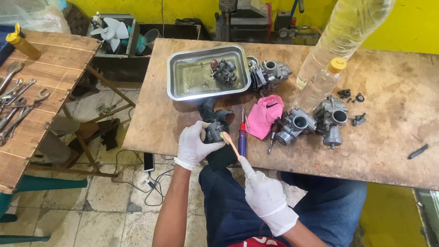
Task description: The person cleans a carburetor component using a black cloth and a toothbrush. They wipe the part thoroughly and scrub it with the toothbrush, then place it into a metal tray containing liquid. Other carburetor parts and tools are visible on the wooden table.
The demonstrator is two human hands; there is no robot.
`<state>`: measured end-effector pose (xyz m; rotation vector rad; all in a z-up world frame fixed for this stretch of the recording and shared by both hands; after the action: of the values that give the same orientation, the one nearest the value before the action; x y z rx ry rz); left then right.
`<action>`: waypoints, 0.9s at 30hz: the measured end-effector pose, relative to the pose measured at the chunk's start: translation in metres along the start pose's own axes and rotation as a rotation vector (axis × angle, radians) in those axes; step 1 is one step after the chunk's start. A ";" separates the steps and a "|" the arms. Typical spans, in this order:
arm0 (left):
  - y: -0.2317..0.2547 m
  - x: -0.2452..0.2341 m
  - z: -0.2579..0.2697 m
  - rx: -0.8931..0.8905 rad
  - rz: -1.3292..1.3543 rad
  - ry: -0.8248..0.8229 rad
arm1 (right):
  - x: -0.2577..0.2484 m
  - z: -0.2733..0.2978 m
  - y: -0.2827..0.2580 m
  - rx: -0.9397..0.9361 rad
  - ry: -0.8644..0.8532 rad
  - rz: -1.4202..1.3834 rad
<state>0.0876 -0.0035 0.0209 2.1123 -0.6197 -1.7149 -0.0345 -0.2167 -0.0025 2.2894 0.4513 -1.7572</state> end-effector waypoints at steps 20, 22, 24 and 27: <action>-0.003 0.000 0.001 0.005 -0.005 -0.002 | -0.005 -0.024 0.010 0.160 -0.187 -0.555; -0.002 0.001 0.001 0.007 -0.014 -0.013 | -0.001 -0.030 0.010 0.226 -0.267 -0.652; -0.002 0.000 0.000 0.003 -0.002 -0.012 | -0.007 -0.037 0.006 0.132 -0.119 -0.679; -0.005 0.002 0.001 0.005 0.002 -0.008 | -0.011 -0.026 0.007 0.115 -0.119 -0.642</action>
<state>0.0877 -0.0006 0.0164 2.1082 -0.6295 -1.7237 -0.0110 -0.2155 0.0146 2.2452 1.1934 -2.2281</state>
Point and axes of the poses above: each hand's wrist, its own z-axis away from the middle knuckle, its own x-axis out of the palm, y = z × x, the point moved 8 cm from there along -z, towards the middle knuckle, and after that the axes turned 7 degrees about -z, right-handed, at the moved point
